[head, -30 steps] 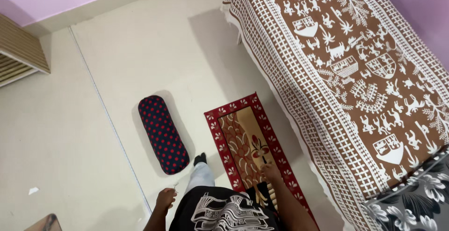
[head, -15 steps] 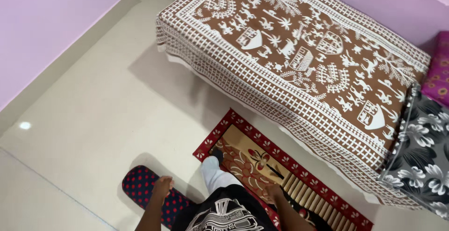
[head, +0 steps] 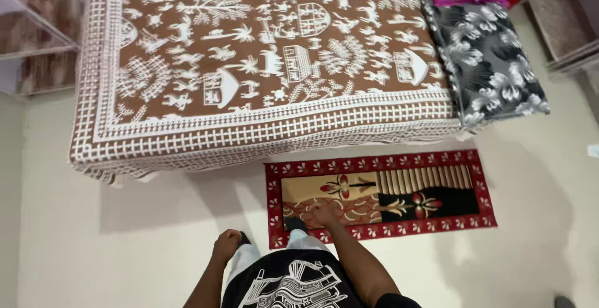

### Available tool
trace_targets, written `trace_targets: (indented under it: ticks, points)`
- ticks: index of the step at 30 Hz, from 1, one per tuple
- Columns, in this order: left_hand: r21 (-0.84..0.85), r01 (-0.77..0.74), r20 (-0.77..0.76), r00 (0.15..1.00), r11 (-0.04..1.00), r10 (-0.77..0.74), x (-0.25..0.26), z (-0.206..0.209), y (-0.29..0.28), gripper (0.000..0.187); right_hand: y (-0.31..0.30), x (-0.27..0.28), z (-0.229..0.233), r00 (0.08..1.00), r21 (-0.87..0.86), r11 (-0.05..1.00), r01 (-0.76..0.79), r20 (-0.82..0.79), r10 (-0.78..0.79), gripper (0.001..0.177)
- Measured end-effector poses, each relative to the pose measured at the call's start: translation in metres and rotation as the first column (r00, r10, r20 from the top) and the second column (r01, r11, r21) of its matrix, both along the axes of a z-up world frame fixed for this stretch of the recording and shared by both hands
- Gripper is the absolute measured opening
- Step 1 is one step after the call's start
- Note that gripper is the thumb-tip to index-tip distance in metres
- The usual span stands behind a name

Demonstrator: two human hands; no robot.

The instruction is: The person arranges pillows on a cot and adjusts the position of the cot. The person places a bolster and two smaller pillows on the cot, smooths the pillows by hand, and then lifts and shifts the head and foot of the cot to align it with a rug on the floor.

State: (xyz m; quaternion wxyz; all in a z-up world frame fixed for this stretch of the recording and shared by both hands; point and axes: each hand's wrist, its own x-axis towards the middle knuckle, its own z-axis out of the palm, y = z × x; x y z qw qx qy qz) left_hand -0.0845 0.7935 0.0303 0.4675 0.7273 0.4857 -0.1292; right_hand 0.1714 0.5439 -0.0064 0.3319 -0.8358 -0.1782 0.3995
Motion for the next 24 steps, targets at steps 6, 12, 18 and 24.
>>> trace_targets:
  ticks: [6,12,18,24]
  points:
    - [-0.022,0.531,0.047,0.847,0.847,-0.529,0.063,-0.008,0.099,0.029,0.052,-0.054,0.006,0.913,0.100,0.949,0.300,0.259,-0.316,0.027]
    - [-0.052,0.833,-0.019,0.551,0.551,-0.834,0.077,-0.031,0.187,0.031,0.076,-0.149,-0.007,0.730,0.011,0.748,0.663,0.208,-0.651,0.023]
    - [-0.061,0.925,-0.228,0.353,0.376,-0.907,0.076,-0.073,0.252,0.036,0.098,-0.258,-0.017,0.701,-0.179,0.680,0.711,0.256,-0.666,0.032]
    - [-0.353,0.929,-0.074,0.093,0.114,-0.993,0.068,-0.194,0.258,0.042,0.116,-0.325,-0.029,0.529,-0.167,0.504,0.848,0.189,-0.828,0.023]
